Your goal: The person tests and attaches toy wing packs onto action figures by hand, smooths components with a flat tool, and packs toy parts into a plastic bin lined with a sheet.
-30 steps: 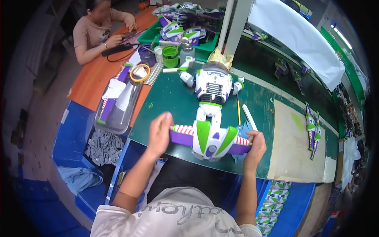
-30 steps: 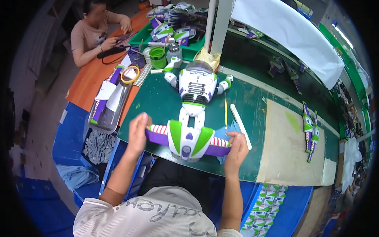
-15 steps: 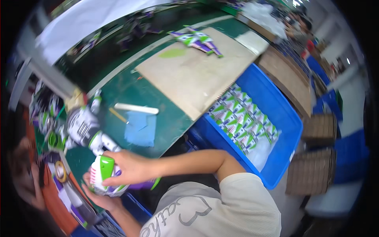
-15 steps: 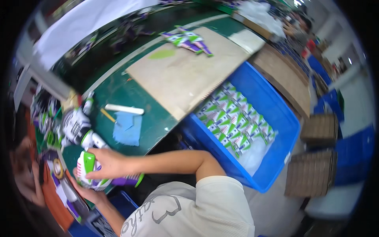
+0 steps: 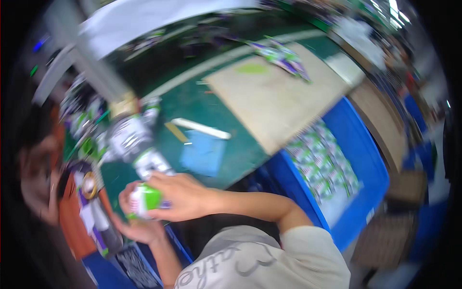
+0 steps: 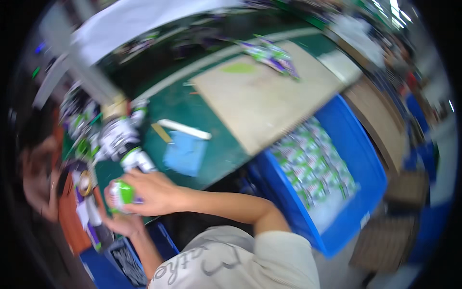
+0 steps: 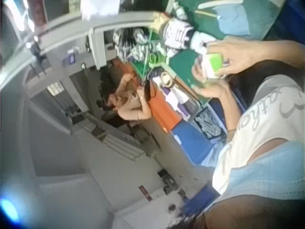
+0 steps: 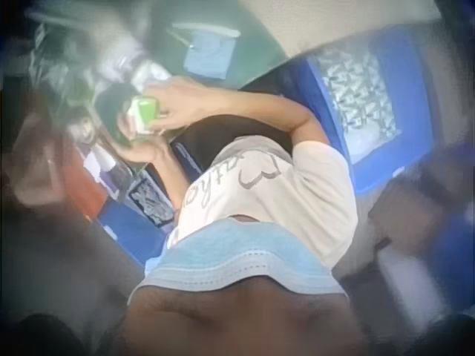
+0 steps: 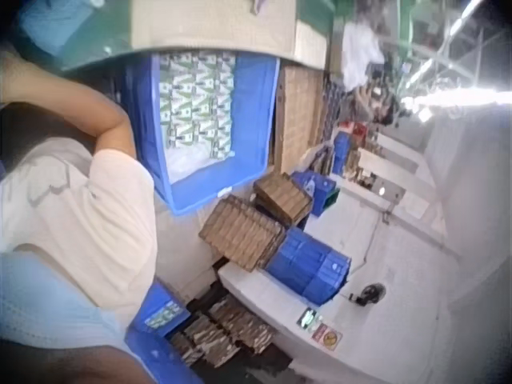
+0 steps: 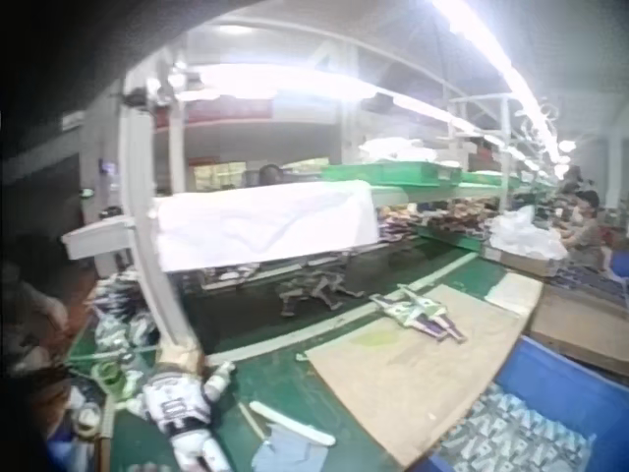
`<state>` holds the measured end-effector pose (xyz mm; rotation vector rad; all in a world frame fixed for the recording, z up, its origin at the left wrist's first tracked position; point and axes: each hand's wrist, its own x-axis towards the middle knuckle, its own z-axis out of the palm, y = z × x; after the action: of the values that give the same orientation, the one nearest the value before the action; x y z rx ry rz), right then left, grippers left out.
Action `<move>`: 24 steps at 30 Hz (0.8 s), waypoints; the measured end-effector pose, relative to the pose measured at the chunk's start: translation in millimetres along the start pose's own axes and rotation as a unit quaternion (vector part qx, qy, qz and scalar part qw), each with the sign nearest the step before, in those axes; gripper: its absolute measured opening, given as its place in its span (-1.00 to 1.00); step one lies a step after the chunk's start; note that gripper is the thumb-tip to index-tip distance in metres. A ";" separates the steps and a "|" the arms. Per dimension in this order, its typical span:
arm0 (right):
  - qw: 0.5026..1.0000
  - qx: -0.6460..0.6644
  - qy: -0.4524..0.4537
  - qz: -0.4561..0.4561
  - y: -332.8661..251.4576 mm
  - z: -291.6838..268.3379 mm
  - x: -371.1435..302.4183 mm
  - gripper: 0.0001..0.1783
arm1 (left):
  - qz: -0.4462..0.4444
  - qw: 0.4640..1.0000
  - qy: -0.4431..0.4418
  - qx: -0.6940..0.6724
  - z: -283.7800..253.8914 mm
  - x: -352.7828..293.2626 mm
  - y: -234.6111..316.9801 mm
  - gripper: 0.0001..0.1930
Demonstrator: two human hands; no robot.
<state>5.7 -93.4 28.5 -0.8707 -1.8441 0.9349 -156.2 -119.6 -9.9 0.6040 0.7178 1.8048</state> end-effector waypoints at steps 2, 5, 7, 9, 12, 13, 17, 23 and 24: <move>0.996 -0.072 -0.041 0.027 4.4 -4.1 3.4 -0.38 | -0.024 0.994 0.009 0.106 -25.9 14.8 -6.0 -0.63; 0.982 -0.182 0.053 -0.009 0.9 -7.2 30.0 -0.30 | -0.040 0.993 0.093 0.054 1.0 23.0 -16.9 -0.71; 0.959 -0.268 0.071 -0.056 12.7 8.3 66.6 -0.33 | -0.003 0.995 0.102 -0.014 12.1 32.7 -15.5 -0.67; 0.962 -0.255 0.069 -0.072 40.7 18.1 100.6 -0.37 | -0.042 0.983 0.110 -0.138 16.9 58.7 -25.2 -0.67; 0.954 -0.256 0.092 -0.124 76.6 36.3 149.7 -0.41 | 0.040 0.979 0.151 -0.129 10.7 106.9 -48.2 -0.70; 0.954 -0.256 0.090 -0.126 76.2 42.8 163.8 -0.41 | 0.078 0.981 0.161 -0.075 10.2 117.0 -48.3 -0.69; 0.935 -0.318 0.088 -0.133 86.2 45.8 199.0 -0.47 | 0.039 0.983 0.174 0.044 -16.7 138.5 -67.9 -0.64; 0.937 -0.324 0.031 -0.127 81.9 42.7 201.5 -0.53 | -0.076 0.984 0.136 -0.083 -53.1 182.1 -64.2 -0.60; 0.932 -0.335 0.039 -0.133 84.3 41.2 204.6 -0.54 | -0.096 0.993 0.015 -0.063 -49.2 191.4 -66.7 -0.62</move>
<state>-92.8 108.8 19.8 -0.9958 -2.1734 0.0798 -208.8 70.0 -79.4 0.4110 0.6527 1.6693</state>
